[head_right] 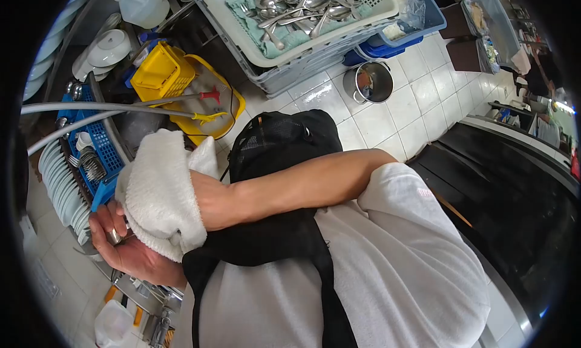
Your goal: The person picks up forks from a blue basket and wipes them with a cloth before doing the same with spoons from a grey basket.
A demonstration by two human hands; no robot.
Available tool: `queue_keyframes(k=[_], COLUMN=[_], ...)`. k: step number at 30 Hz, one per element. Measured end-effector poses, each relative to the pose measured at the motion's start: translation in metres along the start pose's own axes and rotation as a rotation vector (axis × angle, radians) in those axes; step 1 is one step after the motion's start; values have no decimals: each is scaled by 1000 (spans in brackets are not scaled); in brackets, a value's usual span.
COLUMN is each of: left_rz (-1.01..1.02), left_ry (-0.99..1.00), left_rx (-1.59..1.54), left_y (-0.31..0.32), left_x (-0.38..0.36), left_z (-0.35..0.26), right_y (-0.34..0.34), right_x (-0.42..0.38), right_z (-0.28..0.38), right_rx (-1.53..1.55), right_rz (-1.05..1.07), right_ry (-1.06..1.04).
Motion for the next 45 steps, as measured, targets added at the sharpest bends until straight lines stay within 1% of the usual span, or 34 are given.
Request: queue_keyframes(k=[2,5,6,9,10,11,12,14,16,19,20,21,22,23,24,25,26,27,28,29,30,31,32,33,34,35,36,37,38,39,41,43,44,45], left_rz=[-6,154,368,469,471,474,486,530,586,703,743,741,714,400,322,312,371,120,256,194,116,173,-20,145,111,121,253,260,319,432,721,1070,1182,1228], left_ry=[66,-52,-59,-435,-528,-620,-675,-722,-715,-610,-549,-505,-476,-610,-525,-699,-717,-407,-684,-829,-971,-837,-856,-1012,-1005,-981,-1077,-1205,-1234,-1176,-968,-630,-492,-451], left_rx=[66,342,435,158,37,-85,-155,-255,-339,-447,-472,-492,-513,-695,-566,-543,-305,65,-131,-204,-275,96,254,195,293,435,348,316,343,428,636,836,893,915], left_y=[4,10,-23,-23,-38,-45,-44,-35,-21,2,7,10,12,10,12,2,-8,-11,-22,-17,-12,0,38,34,24,24,18,9,0,-6,-19,-31,-34,-29], left_x=[-16,-40,-33,-45,-57,-69,-80,-100,-113,-112,-102,-94,-87,-80,-77,-66,-60,-62,-54,-65,-77,-99,-130,-140,-150,-160,-163,-168,-170,-167,-156,-142,-133,-128], left_z=[11,34,35,88,114,139,156,178,190,195,191,189,188,180,174,170,165,170,175,185,194,193,200,208,221,227,233,237,236,237,236,232,232,231], right_y=[-5,-41,-59,-103,-120,-123,-138,-158,-163,-178,-182,-188,-197,-210,-233,-252,-269,-286,-300,-313,-327,-340,-347,-351,-351,-349,-344,-336,-320,-298,-260,-253,-256,-257], right_x=[-17,-31,-35,-51,-58,-70,-76,-89,-108,-139,-147,-154,-162,-169,-174,-179,-185,-191,-197,-207,-215,-220,-225,-226,-226,-221,-216,-212,-213,-213,-206,-189,-184,-181], right_z=[-6,-6,-2,6,7,7,13,19,15,10,6,10,17,23,37,46,51,54,51,46,48,45,43,46,52,61,71,73,65,52,37,35,29,27], right_rx=[-11,157,244,542,613,893,1106,1317,1291,986,803,726,644,548,409,331,293,232,73,-91,-190,-215,-214,-201,1,159,324,505,232,-34,-178,-164,-121,-76], right_rz=[99,198,221,414,494,510,489,407,297,514,514,510,504,494,590,620,512,387,167,-38,-80,-107,-129,-136,-216,-262,-305,-345,-309,-271,-288,-425,-479,-535], right_ry=[-17,-31,-29,321,597,846,870,777,556,638,568,575,583,591,727,760,786,806,728,624,682,681,678,674,772,810,848,886,787,683,563,569,586,603])
Point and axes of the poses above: each hand's wrist, its own x-axis towards the middle knuckle, its own y-axis out of the palm, z = x × y, the point moved 2 cm from there along x, towards the middle knuckle, and after that the axes turned 12 degrees about -x, right-handed, at the moved point
